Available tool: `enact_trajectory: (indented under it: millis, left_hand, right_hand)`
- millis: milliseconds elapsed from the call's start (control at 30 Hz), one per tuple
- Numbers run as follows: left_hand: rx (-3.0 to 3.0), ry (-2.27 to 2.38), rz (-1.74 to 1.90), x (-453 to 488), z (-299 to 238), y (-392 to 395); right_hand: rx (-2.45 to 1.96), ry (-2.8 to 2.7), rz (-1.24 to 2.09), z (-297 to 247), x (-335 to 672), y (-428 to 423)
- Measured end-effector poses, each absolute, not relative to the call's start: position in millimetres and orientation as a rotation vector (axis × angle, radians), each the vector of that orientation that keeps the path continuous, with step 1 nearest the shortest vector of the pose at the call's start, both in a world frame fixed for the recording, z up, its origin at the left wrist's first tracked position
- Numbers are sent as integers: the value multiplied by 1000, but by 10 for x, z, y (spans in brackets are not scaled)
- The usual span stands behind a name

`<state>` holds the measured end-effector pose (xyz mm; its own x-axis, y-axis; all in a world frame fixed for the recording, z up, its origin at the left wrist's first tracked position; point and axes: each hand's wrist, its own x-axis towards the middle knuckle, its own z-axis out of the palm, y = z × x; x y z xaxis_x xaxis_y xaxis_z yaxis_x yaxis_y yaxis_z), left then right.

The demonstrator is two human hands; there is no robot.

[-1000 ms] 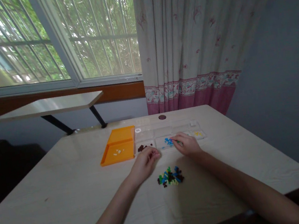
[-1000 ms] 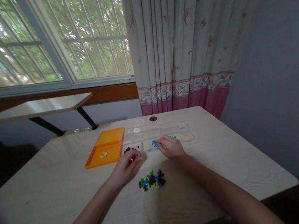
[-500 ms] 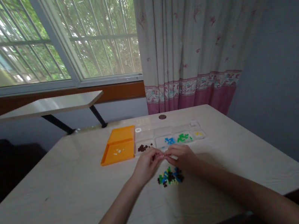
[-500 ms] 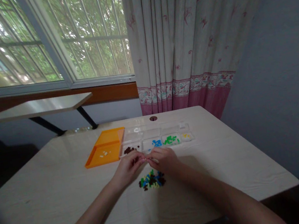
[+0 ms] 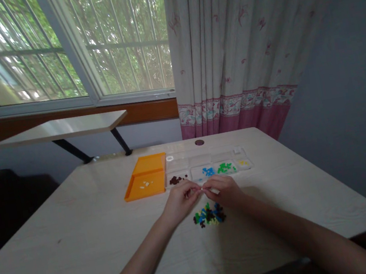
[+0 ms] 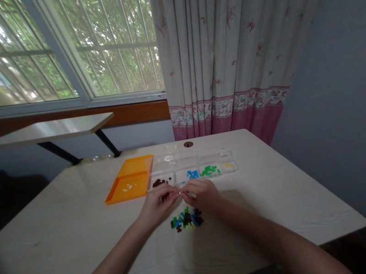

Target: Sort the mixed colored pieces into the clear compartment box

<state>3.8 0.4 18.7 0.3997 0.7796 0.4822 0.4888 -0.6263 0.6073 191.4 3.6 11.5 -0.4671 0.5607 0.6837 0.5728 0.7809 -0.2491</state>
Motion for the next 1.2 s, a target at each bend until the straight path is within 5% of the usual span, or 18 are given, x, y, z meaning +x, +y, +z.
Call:
enact_trajectory:
  millis: [300, 700, 967, 1200]
  left_hand:
    - [2379, 1071, 1099, 29, 245, -48]
    - [2318, 1165, 1479, -144, 410, -103]
    - [2347, 1274, 1389, -215, 412, -26]
    - [2229, 2078, 892, -930, 366, 351]
  right_hand:
    - [-837, -2278, 17, 84, 1969, 94]
    - [-820, -2588, 776, 206, 2344, 185]
    - [-765, -2606, 692, 188, 2288, 158]
    - [-848, -2648, 548, 157, 2287, 151]
